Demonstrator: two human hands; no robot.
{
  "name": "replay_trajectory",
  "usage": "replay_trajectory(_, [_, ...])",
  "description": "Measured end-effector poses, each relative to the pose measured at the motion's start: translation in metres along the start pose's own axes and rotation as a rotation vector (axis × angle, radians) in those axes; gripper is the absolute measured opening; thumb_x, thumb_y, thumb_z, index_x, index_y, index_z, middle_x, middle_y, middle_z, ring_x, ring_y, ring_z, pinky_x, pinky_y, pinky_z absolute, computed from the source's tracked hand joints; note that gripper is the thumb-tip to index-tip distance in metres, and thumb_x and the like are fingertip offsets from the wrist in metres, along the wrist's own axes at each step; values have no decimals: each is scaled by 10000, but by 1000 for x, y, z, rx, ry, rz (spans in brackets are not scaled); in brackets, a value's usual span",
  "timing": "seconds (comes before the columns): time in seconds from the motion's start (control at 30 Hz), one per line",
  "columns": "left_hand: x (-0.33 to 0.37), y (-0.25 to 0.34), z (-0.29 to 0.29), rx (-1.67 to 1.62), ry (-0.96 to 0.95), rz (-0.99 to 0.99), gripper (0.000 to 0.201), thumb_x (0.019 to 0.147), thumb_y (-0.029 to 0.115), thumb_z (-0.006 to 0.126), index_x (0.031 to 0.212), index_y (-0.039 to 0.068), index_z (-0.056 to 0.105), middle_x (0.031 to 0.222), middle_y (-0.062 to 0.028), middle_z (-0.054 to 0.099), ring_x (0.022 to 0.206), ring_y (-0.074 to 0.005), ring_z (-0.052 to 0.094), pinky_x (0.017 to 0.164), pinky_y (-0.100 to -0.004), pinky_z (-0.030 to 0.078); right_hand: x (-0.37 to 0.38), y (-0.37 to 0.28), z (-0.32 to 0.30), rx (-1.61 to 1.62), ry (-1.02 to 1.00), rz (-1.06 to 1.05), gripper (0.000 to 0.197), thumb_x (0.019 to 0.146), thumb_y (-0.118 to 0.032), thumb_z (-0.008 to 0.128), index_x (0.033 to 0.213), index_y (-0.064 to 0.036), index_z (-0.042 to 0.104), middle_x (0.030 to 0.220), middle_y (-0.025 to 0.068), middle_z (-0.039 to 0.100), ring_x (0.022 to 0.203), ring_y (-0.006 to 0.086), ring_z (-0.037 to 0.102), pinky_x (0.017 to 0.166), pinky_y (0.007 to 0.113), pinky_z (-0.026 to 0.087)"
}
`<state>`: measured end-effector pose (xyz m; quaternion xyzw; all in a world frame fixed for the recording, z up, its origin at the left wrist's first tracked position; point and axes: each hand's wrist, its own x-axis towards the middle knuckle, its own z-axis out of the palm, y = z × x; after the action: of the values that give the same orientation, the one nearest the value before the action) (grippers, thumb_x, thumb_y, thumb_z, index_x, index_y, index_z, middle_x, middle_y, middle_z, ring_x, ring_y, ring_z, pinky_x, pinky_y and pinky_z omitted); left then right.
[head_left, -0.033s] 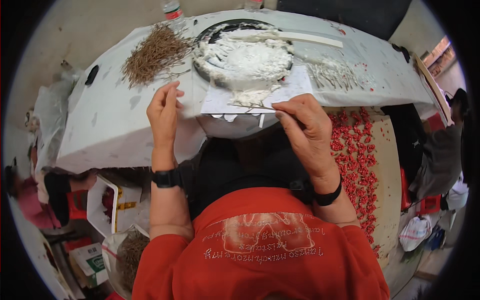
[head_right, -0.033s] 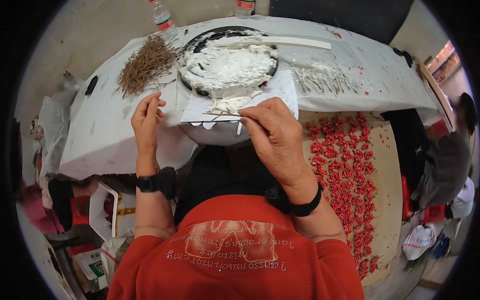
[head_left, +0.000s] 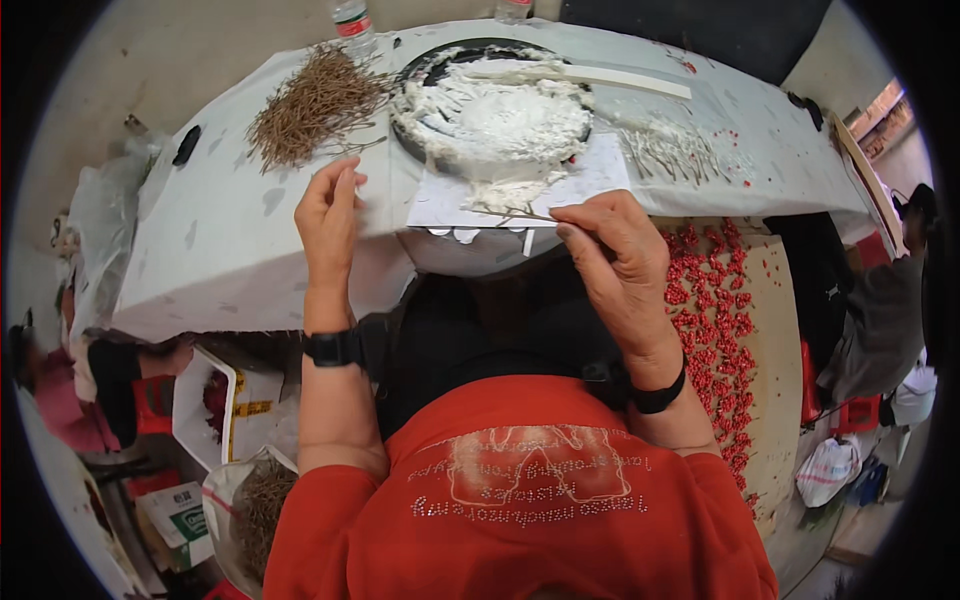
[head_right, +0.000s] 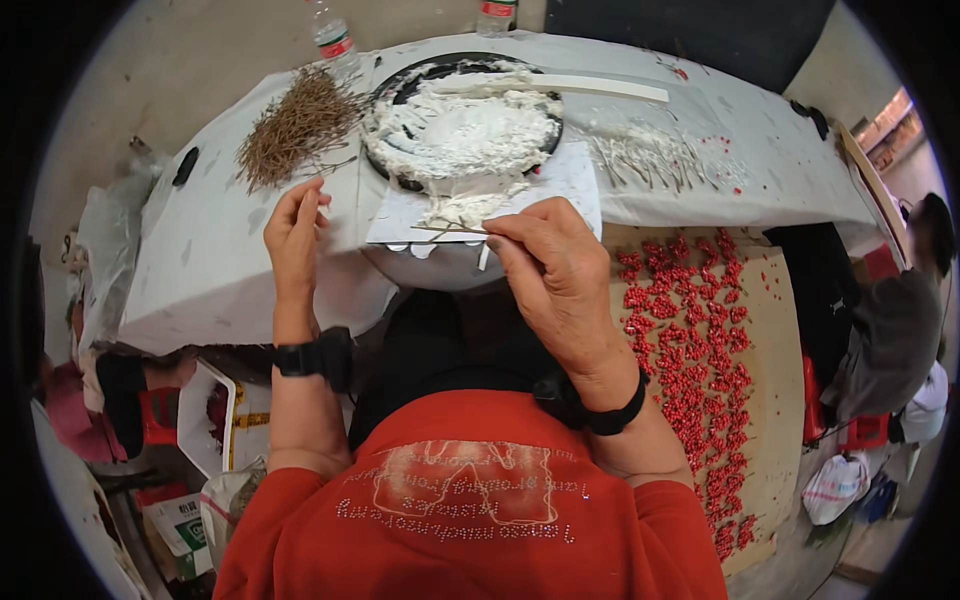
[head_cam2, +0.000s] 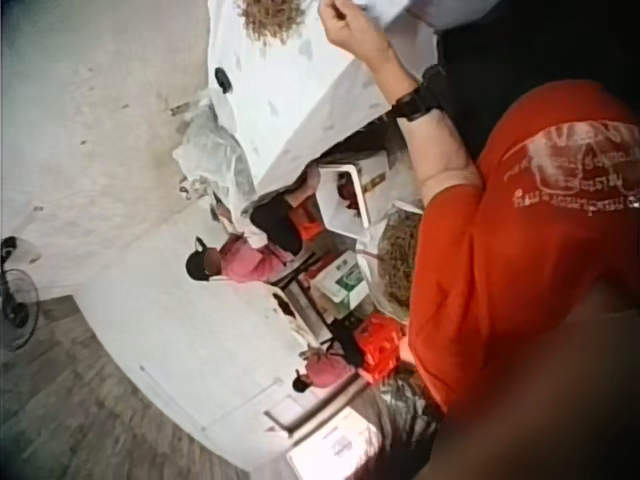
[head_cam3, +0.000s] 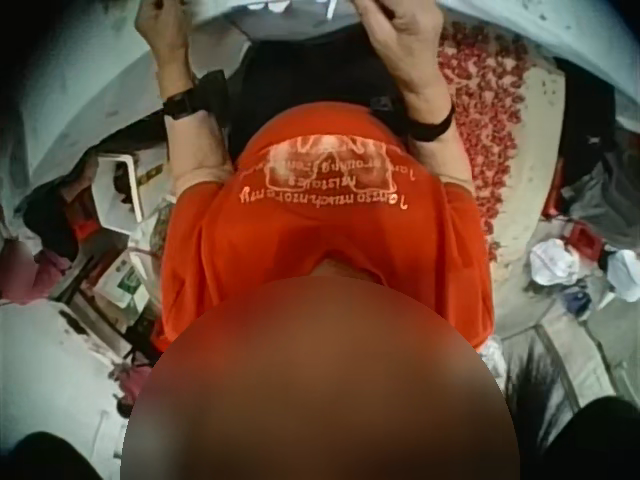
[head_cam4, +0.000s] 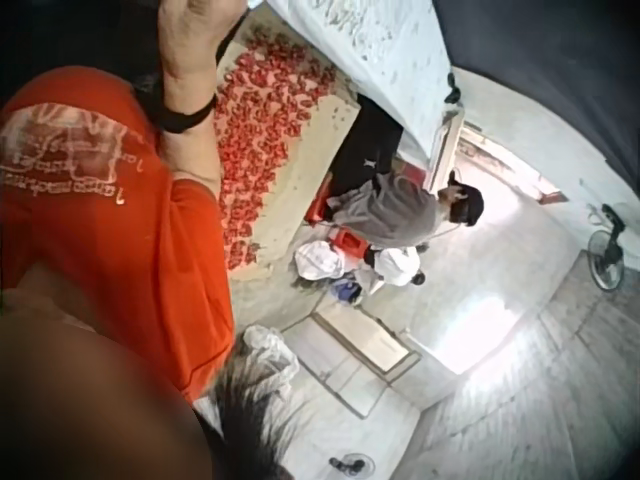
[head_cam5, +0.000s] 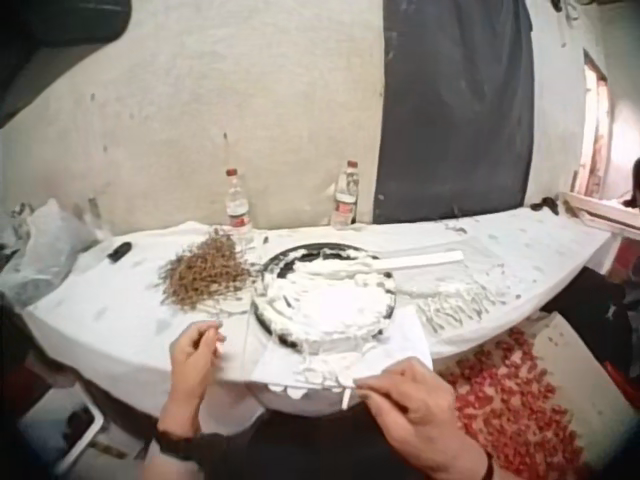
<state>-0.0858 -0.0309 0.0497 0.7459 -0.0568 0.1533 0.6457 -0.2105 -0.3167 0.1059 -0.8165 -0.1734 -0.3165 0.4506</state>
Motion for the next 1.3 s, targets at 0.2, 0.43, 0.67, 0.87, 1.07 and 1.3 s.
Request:
replay_trajectory(0.2, [62,-28,-9,737,119,598,276,867,220,671,1111,93,693,992,-72,692,958,-251,616,891,-361,460,2,0,-1,-81,-25,74,168,848,30,674,996,-40,712,849,43,599,706,108,536,609,237,418])
replay_trajectory(0.43, [58,-39,-5,786,36,457,199,849,238,679,978,94,727,1005,-66,691,1024,-283,592,933,-380,433,20,40,-2,-196,88,76,152,861,27,677,999,-27,712,853,40,594,689,105,526,595,238,412])
replay_trajectory(0.67, [68,-43,-5,581,-8,158,193,856,268,672,925,97,729,903,-51,681,894,-232,607,801,-345,463,55,77,4,-364,233,-11,109,857,26,688,957,-8,712,829,53,599,680,120,543,590,252,431])
replay_trajectory(0.87, [73,-39,-4,581,23,-5,224,874,296,638,924,91,713,756,-61,659,704,-219,611,673,-333,472,66,82,13,-443,209,-6,50,838,7,707,887,-5,702,786,72,610,670,164,580,591,285,457])
replay_trajectory(1.07, [76,-42,-1,579,39,18,239,878,310,621,921,92,711,741,-65,658,681,-218,612,654,-334,469,67,75,22,-609,64,32,47,814,-16,727,837,-21,686,765,85,600,653,199,584,599,307,462])
replay_trajectory(1.3, [74,-42,-5,568,42,-25,250,873,332,622,918,105,714,759,-60,669,700,-220,620,664,-339,471,63,69,28,-657,31,18,64,805,-17,734,815,-24,671,747,91,585,650,212,580,600,310,460])
